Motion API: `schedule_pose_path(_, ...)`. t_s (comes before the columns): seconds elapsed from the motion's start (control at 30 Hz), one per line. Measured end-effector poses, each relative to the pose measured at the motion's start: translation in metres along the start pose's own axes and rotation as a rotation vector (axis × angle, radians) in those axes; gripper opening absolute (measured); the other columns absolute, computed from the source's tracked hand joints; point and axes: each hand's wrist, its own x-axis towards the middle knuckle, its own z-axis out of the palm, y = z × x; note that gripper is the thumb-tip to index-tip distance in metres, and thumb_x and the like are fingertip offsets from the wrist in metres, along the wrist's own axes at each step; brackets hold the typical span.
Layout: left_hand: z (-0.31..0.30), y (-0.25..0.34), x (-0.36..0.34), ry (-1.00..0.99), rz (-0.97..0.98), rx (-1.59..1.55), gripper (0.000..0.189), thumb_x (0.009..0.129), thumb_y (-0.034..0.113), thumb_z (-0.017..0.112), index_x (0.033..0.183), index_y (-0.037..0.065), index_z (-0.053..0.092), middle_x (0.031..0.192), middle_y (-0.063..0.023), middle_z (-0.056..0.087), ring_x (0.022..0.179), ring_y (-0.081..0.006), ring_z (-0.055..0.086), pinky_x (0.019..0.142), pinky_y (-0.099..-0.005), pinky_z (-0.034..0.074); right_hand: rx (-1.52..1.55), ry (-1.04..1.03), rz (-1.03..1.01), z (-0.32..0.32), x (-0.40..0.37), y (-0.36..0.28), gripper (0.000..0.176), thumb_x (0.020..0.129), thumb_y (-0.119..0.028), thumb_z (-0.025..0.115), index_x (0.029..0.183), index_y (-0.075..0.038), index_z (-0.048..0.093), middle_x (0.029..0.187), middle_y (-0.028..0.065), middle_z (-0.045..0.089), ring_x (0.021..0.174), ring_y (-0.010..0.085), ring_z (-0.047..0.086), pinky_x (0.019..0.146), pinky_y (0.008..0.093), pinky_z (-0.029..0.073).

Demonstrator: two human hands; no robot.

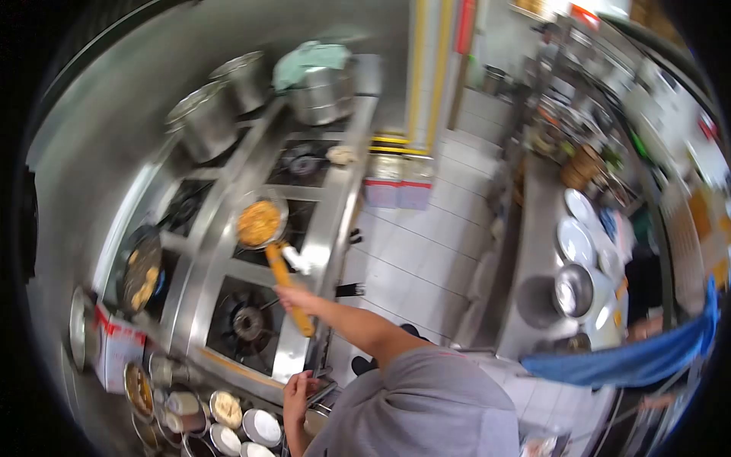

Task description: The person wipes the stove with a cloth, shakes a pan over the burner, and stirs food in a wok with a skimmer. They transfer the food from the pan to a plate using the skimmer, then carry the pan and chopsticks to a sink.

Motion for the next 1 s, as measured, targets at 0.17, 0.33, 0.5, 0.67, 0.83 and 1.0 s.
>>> schedule_pose_path(0.17,0.028,0.036,-0.004,-0.19,-0.028,0.163,0.035,0.093,0.03,0.05,0.108,-0.001,0.057,0.085,-0.009,0.065,0.078,-0.0135,0.06,0.073,-0.0262,0.048,0.12,0.015,-0.058,0.022,-0.033,-0.045,0.028,0.088,-0.028,0.061,0.072,-0.012,0.043,0.053,-0.0061,0.038,0.04,0.0042,0.035,0.036,0.0214,0.032)
schedule_pose_path(0.33,0.071,0.085,0.016,-0.39,0.04,0.336,0.033,0.093,0.027,0.051,0.108,-0.003,0.056,0.086,-0.0082,0.065,0.077,-0.0113,0.058,0.073,-0.0248,0.046,0.122,-0.007,-0.211,-0.025,-0.166,-0.103,0.033,0.089,-0.035,0.057,0.069,-0.014,0.041,0.052,-0.0082,0.035,0.039,0.0028,0.031,0.036,0.0203,0.026)
schedule_pose_path(0.5,0.134,0.116,0.065,-0.494,0.09,0.353,0.036,0.092,0.03,0.054,0.108,-0.002,0.057,0.087,-0.0072,0.064,0.079,-0.0113,0.057,0.077,-0.0253,0.045,0.118,0.382,-0.361,-0.127,-0.312,-0.125,0.031,0.09,-0.035,0.056,0.076,-0.01,0.045,0.052,-0.0066,0.035,0.038,0.0043,0.032,0.035,0.0222,0.028)
schedule_pose_path(0.67,0.223,0.132,0.109,-0.676,0.092,0.468,0.035,0.091,0.028,0.056,0.11,-0.001,0.056,0.09,-0.0075,0.064,0.083,-0.0126,0.058,0.078,-0.0254,0.045,0.179,1.066,-0.503,-0.203,-0.434,-0.135,0.032,0.09,-0.031,0.056,0.077,-0.004,0.046,0.053,-0.0008,0.042,0.038,0.0095,0.043,0.035,0.0251,0.036)
schedule_pose_path(0.83,0.307,0.145,0.145,-0.893,0.141,0.565,0.031,0.089,0.024,0.057,0.111,0.002,0.058,0.092,-0.0083,0.065,0.083,-0.0134,0.059,0.077,-0.0269,0.046,0.211,1.524,-0.668,-0.283,-0.5,-0.13,0.025,0.09,-0.023,0.052,0.08,-0.002,0.043,0.057,0.0041,0.045,0.039,0.0117,0.045,0.036,0.0264,0.039)
schedule_pose_path(1.0,0.35,0.16,0.172,-0.98,0.193,0.492,0.031,0.088,0.023,0.059,0.111,0.002,0.058,0.09,-0.0084,0.065,0.083,-0.0129,0.059,0.077,-0.0264,0.045,0.378,1.652,-0.716,-0.33,-0.542,-0.126,0.019,0.088,-0.017,0.05,0.078,-0.002,0.044,0.059,0.0044,0.046,0.042,0.012,0.044,0.036,0.0273,0.039)
